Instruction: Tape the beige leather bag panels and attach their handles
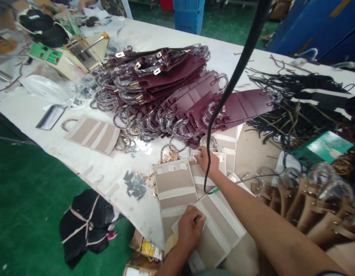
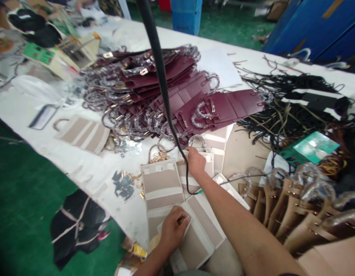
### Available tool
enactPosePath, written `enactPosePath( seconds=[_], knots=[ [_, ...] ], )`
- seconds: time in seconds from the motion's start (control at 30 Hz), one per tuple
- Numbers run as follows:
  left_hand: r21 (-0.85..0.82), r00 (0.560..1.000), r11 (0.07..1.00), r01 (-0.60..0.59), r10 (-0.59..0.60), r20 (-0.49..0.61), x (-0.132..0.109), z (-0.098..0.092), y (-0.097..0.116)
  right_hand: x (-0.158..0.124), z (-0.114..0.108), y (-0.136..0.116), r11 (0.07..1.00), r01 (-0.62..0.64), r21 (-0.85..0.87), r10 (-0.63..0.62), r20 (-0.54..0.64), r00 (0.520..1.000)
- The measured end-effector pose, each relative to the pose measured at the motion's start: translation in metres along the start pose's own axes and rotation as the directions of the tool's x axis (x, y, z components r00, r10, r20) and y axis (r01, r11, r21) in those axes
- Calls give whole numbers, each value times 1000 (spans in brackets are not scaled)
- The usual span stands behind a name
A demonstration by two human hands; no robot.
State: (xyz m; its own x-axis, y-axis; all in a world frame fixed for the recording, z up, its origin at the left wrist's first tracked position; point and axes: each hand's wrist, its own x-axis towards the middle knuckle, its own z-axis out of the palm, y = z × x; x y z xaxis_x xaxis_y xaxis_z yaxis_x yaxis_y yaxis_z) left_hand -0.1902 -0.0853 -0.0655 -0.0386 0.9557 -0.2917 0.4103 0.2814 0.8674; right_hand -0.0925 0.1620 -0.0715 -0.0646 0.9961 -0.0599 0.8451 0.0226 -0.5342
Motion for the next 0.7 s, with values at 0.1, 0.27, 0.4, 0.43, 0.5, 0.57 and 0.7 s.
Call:
enactPosePath(
  seconds=[0.1,0.27,0.4,0.43,0.5,0.57,0.7],
  knots=[
    [-30,1000,1000,0,0,-4,-2,-2,4,-2,-11,11,996,8,94,2,-99,995],
    [-51,999,999,3,-6,-52,-14,-12,5,-13,-28,67,966,-103,238,174,-300,938],
    [98,996,995,11,-2,-93,-27,-15,1,-15,-36,98,854,-290,432,374,-121,920],
    [146,994,989,-2,17,-106,-30,-16,1,-14,-38,99,830,-303,468,393,-105,914],
    [239,989,970,-40,72,-127,-34,-16,2,-13,-42,93,795,-298,528,400,-88,912],
    [301,985,951,-74,117,-128,-37,-18,2,-16,-46,81,748,-269,606,371,-46,928],
    [310,988,948,-68,107,-109,-44,-19,1,-37,-48,55,616,-213,758,250,67,966]
  ],
)
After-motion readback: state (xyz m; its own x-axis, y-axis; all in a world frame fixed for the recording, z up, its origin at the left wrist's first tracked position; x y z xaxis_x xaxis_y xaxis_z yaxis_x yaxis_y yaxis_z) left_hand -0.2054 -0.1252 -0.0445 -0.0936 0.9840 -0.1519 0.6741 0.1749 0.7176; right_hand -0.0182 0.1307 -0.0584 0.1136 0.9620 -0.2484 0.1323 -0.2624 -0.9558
